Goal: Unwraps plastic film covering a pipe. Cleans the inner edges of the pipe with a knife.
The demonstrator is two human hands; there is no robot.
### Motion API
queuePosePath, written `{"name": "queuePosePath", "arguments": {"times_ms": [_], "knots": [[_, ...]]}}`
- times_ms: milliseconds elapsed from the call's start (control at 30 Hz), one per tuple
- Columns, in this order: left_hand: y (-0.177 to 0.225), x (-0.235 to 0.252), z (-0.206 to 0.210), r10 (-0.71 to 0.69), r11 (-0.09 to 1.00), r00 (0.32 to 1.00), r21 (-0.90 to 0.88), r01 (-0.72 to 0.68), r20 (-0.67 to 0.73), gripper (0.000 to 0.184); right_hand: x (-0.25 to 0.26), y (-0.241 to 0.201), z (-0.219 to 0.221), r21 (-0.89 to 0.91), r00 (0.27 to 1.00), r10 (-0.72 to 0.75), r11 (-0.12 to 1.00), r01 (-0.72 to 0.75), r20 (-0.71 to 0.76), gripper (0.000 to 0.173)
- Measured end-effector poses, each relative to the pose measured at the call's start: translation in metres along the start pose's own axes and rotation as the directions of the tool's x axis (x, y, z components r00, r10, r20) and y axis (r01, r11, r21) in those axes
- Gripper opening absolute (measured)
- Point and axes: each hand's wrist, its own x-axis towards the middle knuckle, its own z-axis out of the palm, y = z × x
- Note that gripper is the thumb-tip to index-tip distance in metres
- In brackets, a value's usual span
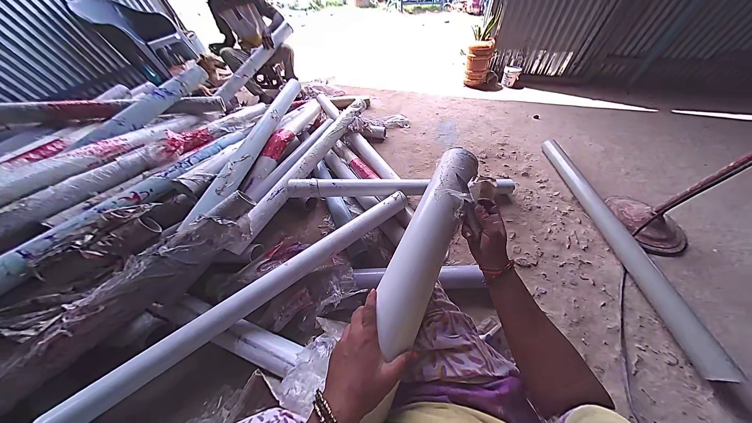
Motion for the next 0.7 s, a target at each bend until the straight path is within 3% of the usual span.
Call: {"name": "queuePosePath", "arguments": {"times_ms": [33,67,100,133,167,200,233,300,367,533,633,700], "knots": [[-0.001,0.000,0.000,-0.007,1.000,1.000,0.005,0.007,-0.010,0.123,-0.004,-0.003,-0.003,-0.313,0.995,-0.084,0.945,0.095,0.048,0.024],[-0.002,0.000,0.000,-0.005,1.000,1.000,0.006,0.005,-0.024,0.123,-0.008,-0.004,-0.010,-0.601,0.977,-0.160,0.771,0.212,0.140,0.037],[-0.003,-0.001,0.000,-0.002,1.000,0.999,0.006,0.002,-0.039,0.122,-0.013,-0.006,-0.016,-0.766,0.953,-0.202,0.568,0.302,0.227,0.045],[-0.003,-0.001,0.000,0.000,1.000,0.999,0.011,0.000,-0.048,0.123,-0.017,-0.007,-0.020,-0.829,0.935,-0.206,0.435,0.351,0.287,0.044],[-0.004,-0.002,0.001,0.010,1.000,0.998,0.016,-0.009,-0.058,0.123,-0.021,-0.008,-0.023,-0.849,0.925,-0.203,0.372,0.376,0.320,0.042],[-0.006,-0.003,0.002,0.030,1.000,0.997,0.009,-0.029,-0.065,0.124,-0.024,-0.009,-0.026,-0.847,0.923,-0.200,0.369,0.382,0.329,0.039],[-0.010,-0.003,0.000,0.048,0.999,0.998,-0.013,-0.049,-0.038,0.125,-0.027,-0.011,-0.028,-0.822,0.935,-0.179,0.445,0.355,0.307,0.037],[-0.021,0.004,-0.020,0.071,0.990,0.986,-0.133,-0.051,0.153,0.124,-0.032,-0.014,-0.025,-0.594,0.978,-0.066,0.785,0.175,0.200,0.031],[-0.043,0.023,-0.033,0.139,0.953,0.958,-0.295,-0.061,0.249,0.116,-0.037,-0.014,-0.024,-0.324,0.993,0.039,0.946,0.000,0.114,0.027],[-0.057,0.042,-0.010,0.200,0.747,0.937,-0.663,0.043,0.286,0.128,-0.053,-0.005,-0.048,-0.152,0.990,0.113,0.983,-0.099,0.089,0.028],[-0.051,0.037,-0.009,0.164,0.715,0.947,-0.695,0.078,0.276,0.112,-0.070,-0.006,-0.061,-0.253,0.993,0.023,0.967,0.007,0.113,0.027],[-0.041,0.032,-0.009,0.101,0.788,0.958,-0.609,0.087,0.267,0.105,-0.076,-0.013,-0.065,-0.369,0.966,-0.107,0.909,0.191,0.236,0.030]]}}
